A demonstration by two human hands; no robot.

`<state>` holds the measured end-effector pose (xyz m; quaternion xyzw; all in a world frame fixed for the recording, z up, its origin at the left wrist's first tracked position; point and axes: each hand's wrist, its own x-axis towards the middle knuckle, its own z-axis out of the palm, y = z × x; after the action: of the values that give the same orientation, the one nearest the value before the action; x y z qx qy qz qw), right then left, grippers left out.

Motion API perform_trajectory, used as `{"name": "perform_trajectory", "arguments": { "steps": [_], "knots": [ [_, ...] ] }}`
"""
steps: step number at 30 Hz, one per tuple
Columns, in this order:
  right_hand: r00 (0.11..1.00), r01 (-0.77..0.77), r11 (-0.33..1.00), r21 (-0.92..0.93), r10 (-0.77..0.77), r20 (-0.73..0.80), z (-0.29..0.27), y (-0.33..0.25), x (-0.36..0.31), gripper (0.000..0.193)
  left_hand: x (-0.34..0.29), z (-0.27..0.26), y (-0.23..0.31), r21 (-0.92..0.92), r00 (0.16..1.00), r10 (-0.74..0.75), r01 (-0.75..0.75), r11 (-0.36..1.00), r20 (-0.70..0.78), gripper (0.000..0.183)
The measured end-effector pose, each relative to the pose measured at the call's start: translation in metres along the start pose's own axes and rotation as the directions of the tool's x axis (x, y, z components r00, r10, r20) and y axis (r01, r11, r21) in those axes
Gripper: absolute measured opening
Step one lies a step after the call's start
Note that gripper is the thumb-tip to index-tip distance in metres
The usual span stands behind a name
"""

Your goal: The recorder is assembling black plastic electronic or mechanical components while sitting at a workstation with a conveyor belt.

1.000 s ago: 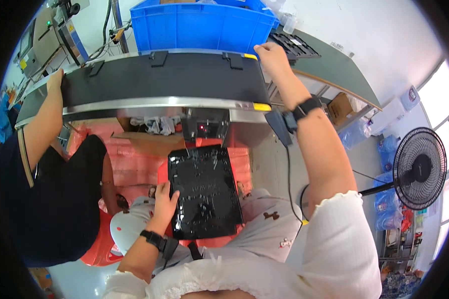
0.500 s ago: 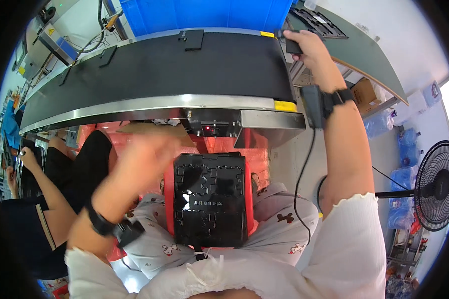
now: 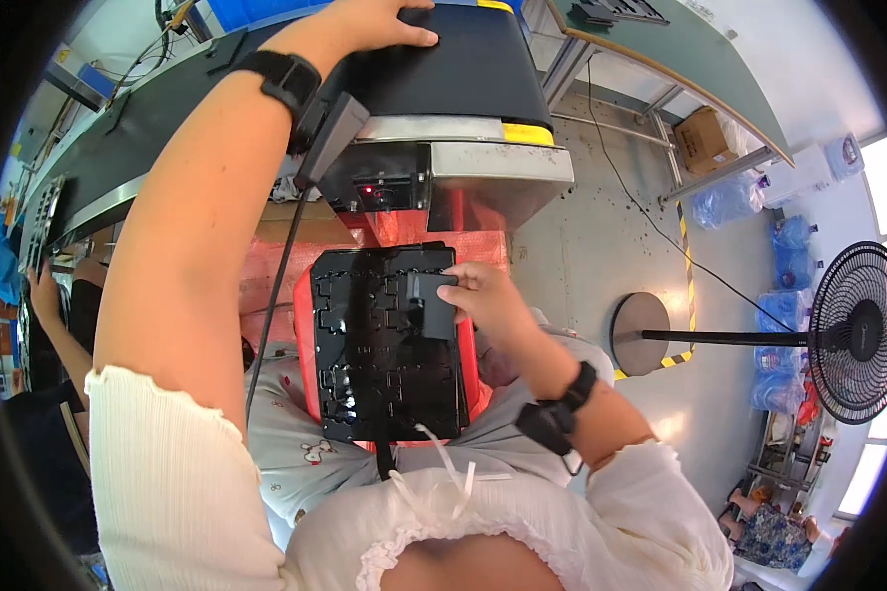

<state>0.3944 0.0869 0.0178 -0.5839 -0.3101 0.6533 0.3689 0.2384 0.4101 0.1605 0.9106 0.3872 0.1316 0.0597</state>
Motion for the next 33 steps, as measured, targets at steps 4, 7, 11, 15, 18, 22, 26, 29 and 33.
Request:
{"name": "perform_trajectory", "arguments": {
  "steps": [4, 7, 11, 15, 18, 22, 26, 29, 33],
  "knots": [
    [0.87, 0.281, 0.593, -0.754, -0.489, -0.061, 0.013, 0.062, 0.016, 0.033, -0.064, -0.02, 0.039, -0.117, 0.977, 0.026, -0.052, 0.992, -0.21, 0.059],
    [0.698, 0.263, 0.118, -0.958, -0.708, 0.104, 0.013, 0.075, 0.008, 0.04, -0.148, -0.034, 0.064, -0.111, 0.913, 0.16, -0.216, 0.97, -0.375, 0.057],
    [0.711, 0.31, 0.193, -0.931, -0.697, 0.092, 0.015, 0.07, 0.005, 0.055, -0.264, -0.017, 0.097, -0.182, 0.989, 0.092, -0.112, 0.977, -0.115, 0.068],
    [0.812, 0.248, 0.096, -0.964, -0.564, 0.152, 0.035, 0.064, 0.017, 0.068, -0.315, 0.061, 0.105, -0.259, 0.995, -0.065, 0.081, 0.962, 0.072, 0.068],
    [0.827, 0.184, 0.04, -0.982, -0.546, 0.133, 0.044, 0.057, 0.027, 0.058, -0.328, 0.114, 0.091, -0.129, 0.991, -0.094, 0.105, 0.986, 0.091, 0.07],
    [0.903, 0.408, 0.548, -0.731, -0.362, 0.232, 0.025, 0.034, 0.049, 0.035, -0.335, 0.145, 0.07, -0.156, 0.996, -0.054, 0.065, 0.986, 0.072, 0.068],
    [0.815, 0.522, 0.243, -0.818, -0.425, 0.394, 0.022, 0.017, 0.049, 0.039, -0.344, 0.146, 0.068, -0.195, 0.987, -0.007, 0.04, 0.98, 0.162, 0.056],
    [0.849, 0.38, 0.057, -0.923, -0.418, 0.323, 0.044, -0.011, 0.012, 0.046, -0.351, 0.15, 0.073, -0.167, 0.991, -0.008, 0.03, 0.985, 0.13, 0.05],
    [0.6, 0.768, 0.28, -0.577, -0.631, 0.492, 0.032, -0.113, -0.035, 0.042, -0.359, 0.164, 0.083, -0.135, 0.998, 0.028, -0.021, 0.991, 0.048, 0.044]
  ]
}}
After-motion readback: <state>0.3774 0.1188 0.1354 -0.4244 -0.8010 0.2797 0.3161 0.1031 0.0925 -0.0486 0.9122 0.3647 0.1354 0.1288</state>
